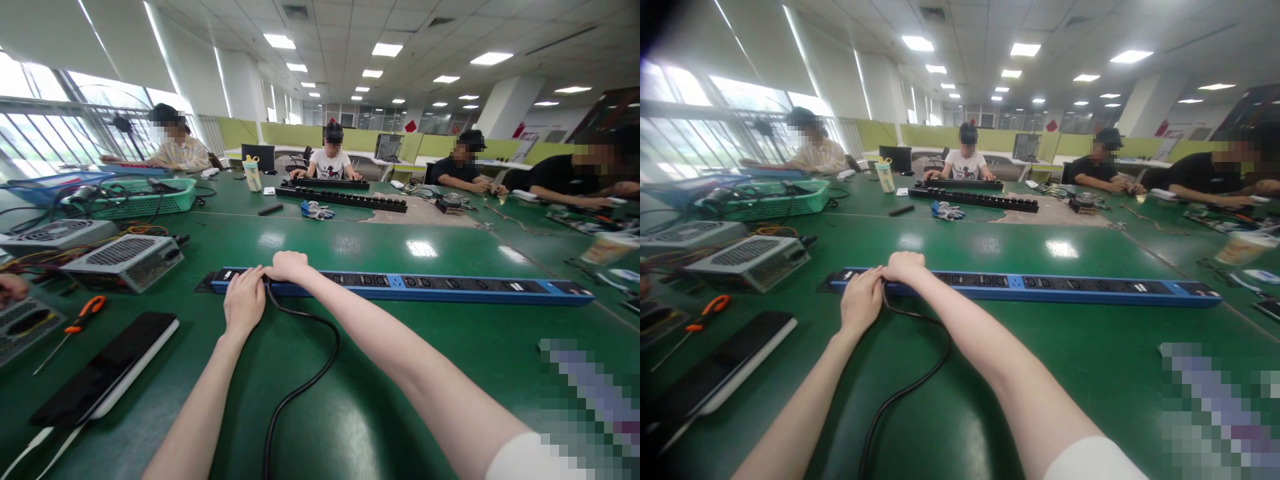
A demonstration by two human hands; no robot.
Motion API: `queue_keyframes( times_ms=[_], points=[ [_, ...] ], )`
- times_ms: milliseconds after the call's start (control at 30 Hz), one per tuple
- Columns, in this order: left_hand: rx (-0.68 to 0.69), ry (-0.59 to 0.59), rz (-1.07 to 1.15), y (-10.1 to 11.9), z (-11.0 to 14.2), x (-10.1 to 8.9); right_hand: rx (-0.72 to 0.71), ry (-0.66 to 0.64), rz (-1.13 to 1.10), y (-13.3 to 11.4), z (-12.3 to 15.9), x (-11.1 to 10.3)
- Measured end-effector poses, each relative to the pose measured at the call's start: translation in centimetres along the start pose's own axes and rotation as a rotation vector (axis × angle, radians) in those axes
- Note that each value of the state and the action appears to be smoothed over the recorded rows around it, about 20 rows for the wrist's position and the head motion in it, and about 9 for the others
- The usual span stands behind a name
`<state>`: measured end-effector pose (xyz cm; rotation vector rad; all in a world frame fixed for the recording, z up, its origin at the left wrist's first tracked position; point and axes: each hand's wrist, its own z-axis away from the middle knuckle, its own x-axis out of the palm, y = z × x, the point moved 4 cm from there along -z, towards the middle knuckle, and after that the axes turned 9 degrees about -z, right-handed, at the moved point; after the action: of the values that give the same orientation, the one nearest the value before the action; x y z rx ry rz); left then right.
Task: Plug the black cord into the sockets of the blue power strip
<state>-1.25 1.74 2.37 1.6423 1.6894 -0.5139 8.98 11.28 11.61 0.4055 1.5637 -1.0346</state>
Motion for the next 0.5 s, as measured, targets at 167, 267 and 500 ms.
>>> queue_keyframes(
  times_ms=[167, 267, 500],
  points=[
    [0.034, -0.029, 0.002, 0.3, 0.0, 0.1, -0.023, 0.128, -0.048, 0.1, 1.2, 1.0],
    [0.037, -0.049, -0.002, 0.4, 0.1, 0.1, -0.008, 0.121, -0.053, 0.0, 1.0, 1.2],
    [0.038, -0.05, -0.015, 0.5, 0.1, 0.0, 0.017, 0.153, -0.087, 0.1, 1.3, 1.3]
  ],
)
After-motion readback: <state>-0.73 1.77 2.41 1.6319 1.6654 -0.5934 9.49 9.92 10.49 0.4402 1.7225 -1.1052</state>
